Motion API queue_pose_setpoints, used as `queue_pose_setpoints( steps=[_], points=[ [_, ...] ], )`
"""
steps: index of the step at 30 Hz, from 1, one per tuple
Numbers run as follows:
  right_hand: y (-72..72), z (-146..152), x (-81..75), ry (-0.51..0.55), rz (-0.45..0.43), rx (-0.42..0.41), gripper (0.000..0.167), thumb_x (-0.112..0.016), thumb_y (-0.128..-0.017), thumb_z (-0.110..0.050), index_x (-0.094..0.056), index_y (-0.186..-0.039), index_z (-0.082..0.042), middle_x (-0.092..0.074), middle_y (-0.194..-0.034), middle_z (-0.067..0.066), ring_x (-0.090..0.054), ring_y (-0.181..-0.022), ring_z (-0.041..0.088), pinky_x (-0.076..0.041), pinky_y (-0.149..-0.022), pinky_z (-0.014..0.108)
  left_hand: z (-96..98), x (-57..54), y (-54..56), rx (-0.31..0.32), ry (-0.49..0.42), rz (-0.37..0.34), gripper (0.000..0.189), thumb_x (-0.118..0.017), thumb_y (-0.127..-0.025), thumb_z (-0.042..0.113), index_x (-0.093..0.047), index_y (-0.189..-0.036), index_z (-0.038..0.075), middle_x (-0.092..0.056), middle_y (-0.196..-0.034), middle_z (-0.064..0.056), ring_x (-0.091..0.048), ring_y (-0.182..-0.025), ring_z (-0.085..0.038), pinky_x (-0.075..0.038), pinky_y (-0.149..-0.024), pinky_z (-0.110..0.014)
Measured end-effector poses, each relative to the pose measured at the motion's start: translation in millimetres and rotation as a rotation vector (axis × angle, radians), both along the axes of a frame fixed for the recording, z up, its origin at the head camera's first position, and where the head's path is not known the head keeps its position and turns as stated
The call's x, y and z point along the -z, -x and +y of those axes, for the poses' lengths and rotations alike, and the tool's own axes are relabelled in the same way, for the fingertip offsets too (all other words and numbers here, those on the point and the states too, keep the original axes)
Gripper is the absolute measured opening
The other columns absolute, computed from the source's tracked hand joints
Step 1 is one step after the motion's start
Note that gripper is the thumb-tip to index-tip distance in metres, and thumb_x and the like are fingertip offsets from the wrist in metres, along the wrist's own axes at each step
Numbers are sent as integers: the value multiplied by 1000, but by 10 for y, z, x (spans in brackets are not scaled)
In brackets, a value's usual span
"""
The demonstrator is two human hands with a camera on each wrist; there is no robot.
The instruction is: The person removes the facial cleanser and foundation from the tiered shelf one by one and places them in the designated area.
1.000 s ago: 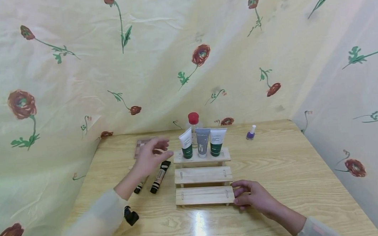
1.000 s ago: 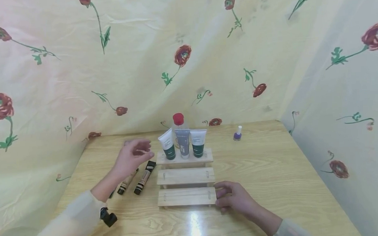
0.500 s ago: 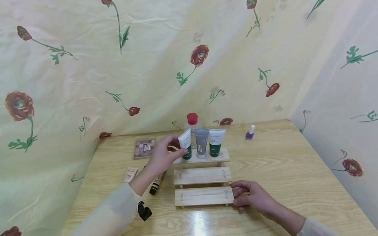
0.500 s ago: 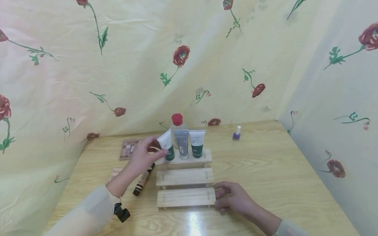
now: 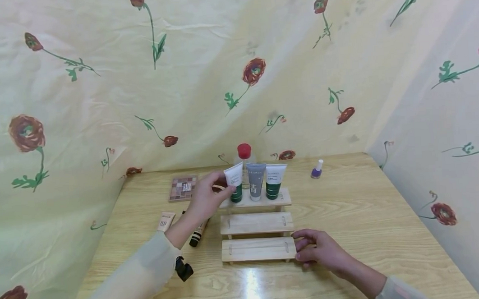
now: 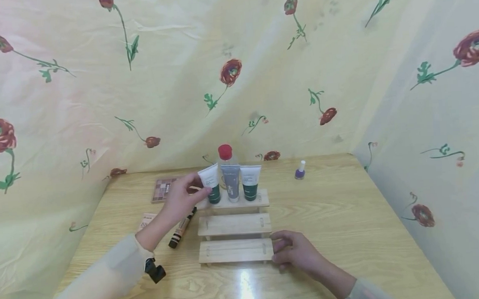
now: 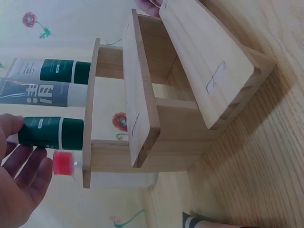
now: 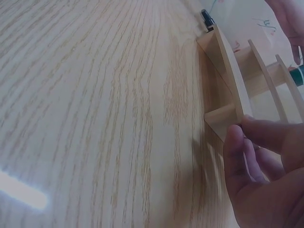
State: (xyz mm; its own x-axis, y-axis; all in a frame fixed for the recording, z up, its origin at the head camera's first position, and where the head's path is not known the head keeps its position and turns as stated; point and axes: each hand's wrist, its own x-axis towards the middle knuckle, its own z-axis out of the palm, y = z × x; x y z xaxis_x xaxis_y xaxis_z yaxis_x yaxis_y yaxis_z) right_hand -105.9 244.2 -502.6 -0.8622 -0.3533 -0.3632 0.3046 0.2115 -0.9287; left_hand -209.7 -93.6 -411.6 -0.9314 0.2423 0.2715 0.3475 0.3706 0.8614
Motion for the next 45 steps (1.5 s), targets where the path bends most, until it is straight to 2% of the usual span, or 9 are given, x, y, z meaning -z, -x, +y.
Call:
queue_pose_setpoints(
  steps=[4,8,13,18,22,26,35,42,45],
  points=[
    [6,-8,-1,2,10,-12,66,-76,-87,0,-44,-143,12,-62,-107,19,-69,-85,23,-63,-70,38,-37,-36,-24,-21,-34,8,27,-78,-92,15,-71,-116,8,-73,-105,-8,-68,-97,-23,-60,-84,-44],
    [9,-6,-13,0,18,-18,67,-76,-86,1,-43,-143,13,-62,-108,19,-69,-85,23,-63,-70,38,-124,-109,-96,-11,-55,-30,30,-77,-93,17,-71,-121,13,-71,-107,-6,-66,-100,-21,-58,-88,-43],
    [35,7,-19,-13,16,-22,67,-78,-86,-1,-44,-143,12,-61,-108,19,-69,-85,23,-63,-70,37,-303,-180,-249,46,-65,-89,35,-74,-96,16,-68,-130,15,-69,-116,-6,-64,-106,-23,-58,-92,-44],
    [56,5,-19,-23,12,-23,66,-79,-86,-2,-46,-142,11,-61,-108,19,-69,-85,23,-63,-71,37,-525,-143,-434,89,-69,-160,38,-71,-98,15,-65,-136,13,-68,-123,-9,-64,-108,-25,-59,-90,-36],
    [51,-1,-19,-14,17,-27,66,-78,-86,-1,-45,-142,12,-61,-108,19,-69,-86,23,-63,-70,37,-720,-54,-583,71,-46,-195,42,-72,-97,15,-62,-137,8,-70,-119,-12,-65,-102,-24,-58,-83,-29],
    [38,-11,-22,-5,17,-25,66,-77,-87,-1,-44,-143,12,-60,-108,19,-69,-85,23,-63,-70,37,-910,69,-734,49,-59,-268,41,-74,-95,14,-62,-133,3,-70,-117,-15,-68,-99,-23,-59,-82,-29],
    [20,-24,-45,-8,15,-43,64,-75,-89,0,-44,-142,13,-59,-108,18,-68,-86,23,-63,-69,39,-1288,544,-1074,76,-86,-482,48,-75,-94,15,-58,-134,-6,-70,-113,-20,-70,-95,-22,-63,-79,-32],
    [6,-7,-41,-7,11,-45,64,-74,-89,1,-42,-143,13,-59,-109,20,-69,-87,24,-63,-70,40,-1437,857,-1221,2,-46,-600,55,-77,-92,19,-56,-137,-4,-72,-106,-13,-70,-92,-24,-62,-74,-33],
    [-2,-1,-42,0,9,-47,63,-73,-90,1,-42,-143,14,-58,-110,20,-68,-86,24,-63,-70,39,-1463,968,-1253,12,-61,-635,55,-78,-92,19,-56,-137,-3,-74,-101,-11,-70,-87,-22,-61,-69,-32]
  ],
)
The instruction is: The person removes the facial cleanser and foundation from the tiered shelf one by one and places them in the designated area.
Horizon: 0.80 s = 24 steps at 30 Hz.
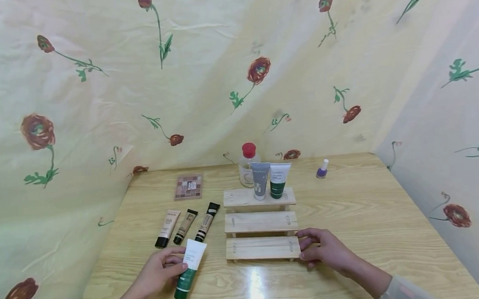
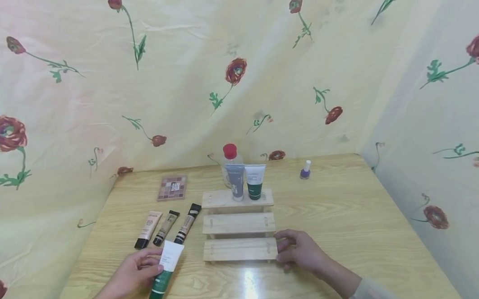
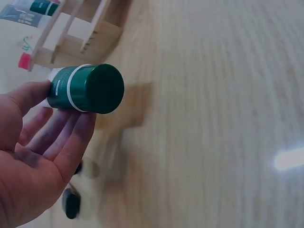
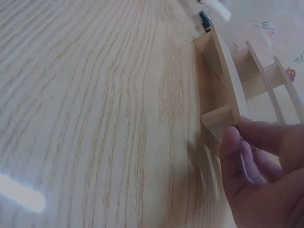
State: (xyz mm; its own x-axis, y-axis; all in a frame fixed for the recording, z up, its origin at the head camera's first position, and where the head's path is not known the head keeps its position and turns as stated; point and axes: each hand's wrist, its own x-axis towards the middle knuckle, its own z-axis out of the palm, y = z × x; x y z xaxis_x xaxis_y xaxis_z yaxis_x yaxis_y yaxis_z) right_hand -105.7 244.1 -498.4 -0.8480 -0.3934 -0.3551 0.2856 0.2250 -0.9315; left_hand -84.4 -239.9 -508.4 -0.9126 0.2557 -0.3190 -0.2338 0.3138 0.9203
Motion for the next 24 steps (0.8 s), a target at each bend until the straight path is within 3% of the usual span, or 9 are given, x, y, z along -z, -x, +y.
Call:
queue_pose_setpoints(
  steps=[3,8,16,24],
  points=[
    [0,6,9,0,-3,-2,63,-73,-90,0,-42,-144,13,-58,-111,20,-67,-86,23,-63,-70,39,-8,86,-19,18,-27,-16,53,-77,-92,16,-57,-136,-4,-73,-97,-10,-68,-77,-20,-58,-60,-31],
    [3,9,18,-5,-8,-1,63,-73,-90,0,-42,-144,13,-58,-111,20,-67,-87,23,-63,-71,39,-11,161,-26,14,-14,-28,50,-76,-93,14,-57,-135,-4,-73,-93,-9,-66,-73,-19,-55,-56,-29],
    [2,4,-9,4,-6,-2,65,-74,-90,-1,-42,-144,14,-58,-110,20,-68,-87,23,-63,-70,39,15,135,-30,-14,42,-34,48,-76,-92,12,-58,-134,-6,-73,-90,-9,-68,-77,-21,-60,-60,-37],
    [15,11,-1,0,-7,-1,64,-75,-89,-2,-43,-143,13,-58,-110,20,-68,-87,23,-63,-70,38,67,102,4,-58,159,-47,46,-79,-89,12,-63,-130,-3,-65,-98,-10,-63,-80,-22,-60,-59,-38]
  ],
)
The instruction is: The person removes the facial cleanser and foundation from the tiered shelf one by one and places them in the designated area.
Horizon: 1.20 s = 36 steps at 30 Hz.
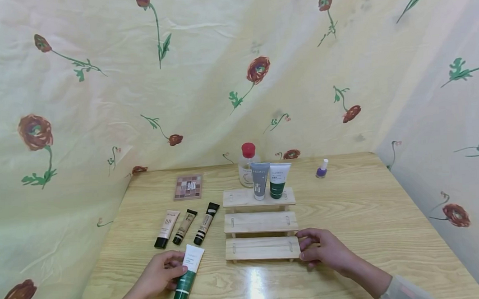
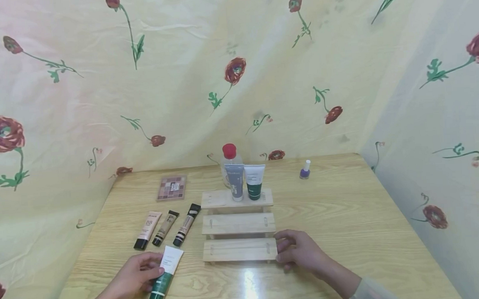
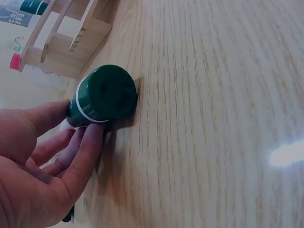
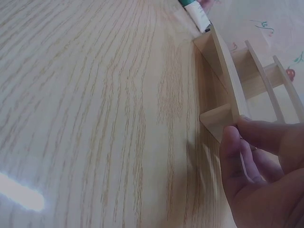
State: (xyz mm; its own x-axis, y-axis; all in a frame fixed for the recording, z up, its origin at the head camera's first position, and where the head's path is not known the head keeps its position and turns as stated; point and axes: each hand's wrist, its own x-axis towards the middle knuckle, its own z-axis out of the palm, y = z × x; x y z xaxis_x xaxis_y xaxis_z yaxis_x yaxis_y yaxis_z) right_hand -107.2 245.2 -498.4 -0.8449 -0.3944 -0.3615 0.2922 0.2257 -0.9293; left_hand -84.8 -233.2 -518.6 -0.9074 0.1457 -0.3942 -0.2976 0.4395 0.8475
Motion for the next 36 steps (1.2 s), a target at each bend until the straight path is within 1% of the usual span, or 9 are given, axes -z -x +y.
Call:
queue_pose_setpoints(
  steps=[7,10,13,17,19,25,30,33,36],
  points=[
    [-7,-2,1,5,6,1,64,-75,-89,-1,-43,-143,13,-59,-110,20,-68,-86,23,-63,-69,38,16,-30,31,9,127,24,40,-79,-88,11,-67,-124,-2,-67,-93,-7,-63,-74,-20,-58,-54,-36],
    [-5,-2,-3,0,4,3,64,-75,-89,-1,-43,-143,13,-58,-110,20,-68,-86,23,-63,-69,38,7,-88,56,34,162,35,35,-78,-89,12,-68,-120,-1,-67,-91,-6,-63,-71,-20,-58,-52,-37],
    [2,1,1,-2,8,-1,64,-75,-89,-2,-43,-142,13,-58,-110,20,-69,-87,23,-63,-70,38,12,-184,130,82,202,99,28,-77,-91,15,-69,-114,0,-67,-89,-4,-63,-71,-19,-57,-55,-34],
    [7,4,8,-5,4,2,64,-76,-89,-2,-44,-142,12,-59,-109,20,-69,-87,23,-63,-70,37,83,-358,338,155,256,275,28,-75,-93,19,-71,-114,1,-69,-90,-1,-64,-77,-14,-56,-63,-26],
    [5,3,10,-4,3,5,64,-76,-88,-2,-44,-142,12,-59,-109,20,-69,-87,23,-63,-70,37,154,-457,464,192,247,364,29,-74,-94,18,-70,-118,2,-70,-92,0,-65,-81,-13,-56,-67,-25],
    [1,4,18,11,17,-5,65,-76,-88,-1,-43,-142,13,-59,-109,20,-69,-85,23,-63,-68,37,507,-814,839,269,149,536,38,-72,-97,22,-65,-132,9,-72,-110,-2,-67,-95,-13,-59,-80,-28],
    [11,4,16,-7,6,1,64,-76,-87,-1,-45,-141,13,-59,-108,19,-69,-85,23,-63,-68,36,903,-1091,1115,311,76,589,47,-75,-96,24,-61,-138,11,-69,-120,-6,-67,-103,-18,-59,-90,-35],
    [16,-1,17,-14,6,0,64,-77,-87,-1,-45,-141,12,-60,-108,19,-69,-85,23,-63,-69,37,1118,-1179,1233,324,41,587,49,-77,-94,25,-60,-139,14,-68,-119,-4,-66,-105,-18,-59,-90,-37],
    [18,-7,20,-10,10,-4,64,-76,-87,0,-44,-141,13,-60,-108,19,-69,-85,24,-63,-68,38,1299,-1223,1318,330,37,598,50,-78,-93,27,-61,-139,15,-67,-117,0,-67,-105,-16,-59,-88,-35]
  ],
)
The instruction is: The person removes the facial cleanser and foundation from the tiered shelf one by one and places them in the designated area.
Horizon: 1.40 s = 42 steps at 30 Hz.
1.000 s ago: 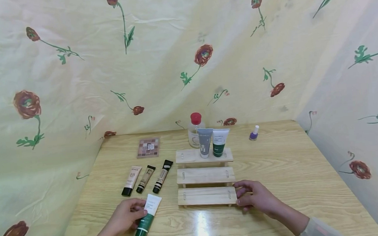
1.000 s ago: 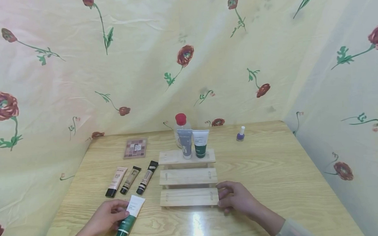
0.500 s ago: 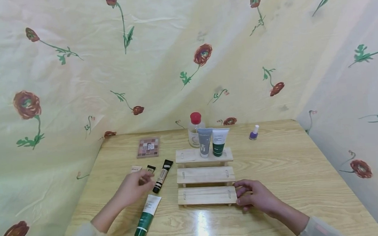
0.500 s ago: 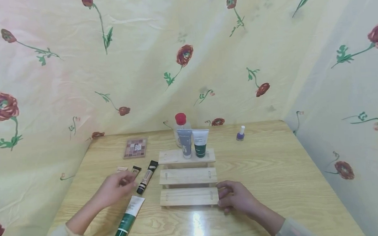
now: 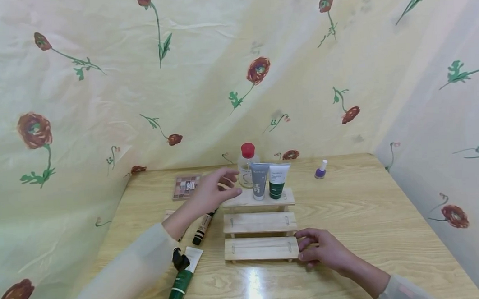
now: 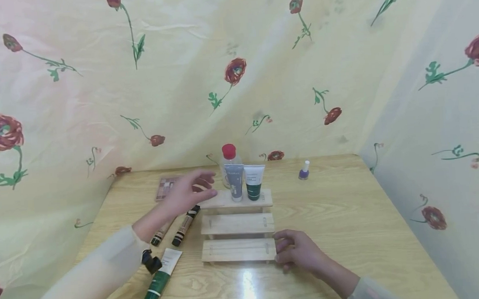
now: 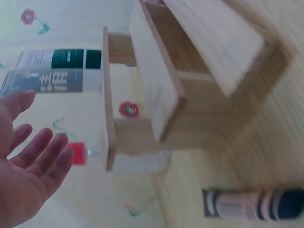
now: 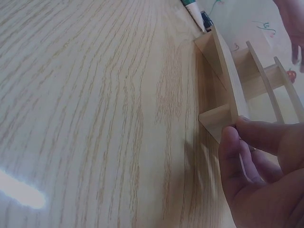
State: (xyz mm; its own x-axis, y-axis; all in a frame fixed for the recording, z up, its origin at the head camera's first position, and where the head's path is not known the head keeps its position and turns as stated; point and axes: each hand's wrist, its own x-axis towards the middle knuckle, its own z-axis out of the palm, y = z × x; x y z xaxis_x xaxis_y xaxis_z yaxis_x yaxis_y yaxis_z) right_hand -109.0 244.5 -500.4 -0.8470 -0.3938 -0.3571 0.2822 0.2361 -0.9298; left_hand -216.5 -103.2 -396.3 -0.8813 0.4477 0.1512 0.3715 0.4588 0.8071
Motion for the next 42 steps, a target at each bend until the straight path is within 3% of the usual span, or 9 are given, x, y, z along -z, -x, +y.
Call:
queue_pose_setpoints(
  steps=[6,14,35,42],
  points=[
    [1,-10,6,8,2,-1,65,-76,-87,0,-43,-141,14,-60,-108,19,-69,-84,24,-63,-68,39,261,-58,88,15,-24,-1,49,-80,-92,24,-61,-136,13,-69,-114,-3,-67,-103,-17,-59,-89,-34],
    [-11,-14,-30,3,-6,-3,65,-77,-87,-2,-44,-141,13,-60,-109,19,-69,-85,23,-63,-69,38,398,-115,100,-2,-26,-21,39,-79,-92,25,-64,-126,14,-69,-112,0,-67,-103,-18,-59,-90,-34],
    [-25,-15,-32,12,-3,3,64,-75,-88,1,-43,-142,14,-59,-109,20,-68,-85,24,-63,-68,37,433,-135,56,-16,-50,-24,22,-76,-95,23,-69,-115,17,-71,-109,2,-67,-98,-17,-58,-85,-33],
    [-22,-8,-29,4,-3,3,64,-75,-88,2,-43,-142,14,-59,-109,20,-69,-85,23,-63,-68,36,311,-144,-14,-48,-63,-3,27,-77,-95,24,-68,-119,17,-71,-111,2,-67,-100,-16,-59,-89,-34]
  ],
)
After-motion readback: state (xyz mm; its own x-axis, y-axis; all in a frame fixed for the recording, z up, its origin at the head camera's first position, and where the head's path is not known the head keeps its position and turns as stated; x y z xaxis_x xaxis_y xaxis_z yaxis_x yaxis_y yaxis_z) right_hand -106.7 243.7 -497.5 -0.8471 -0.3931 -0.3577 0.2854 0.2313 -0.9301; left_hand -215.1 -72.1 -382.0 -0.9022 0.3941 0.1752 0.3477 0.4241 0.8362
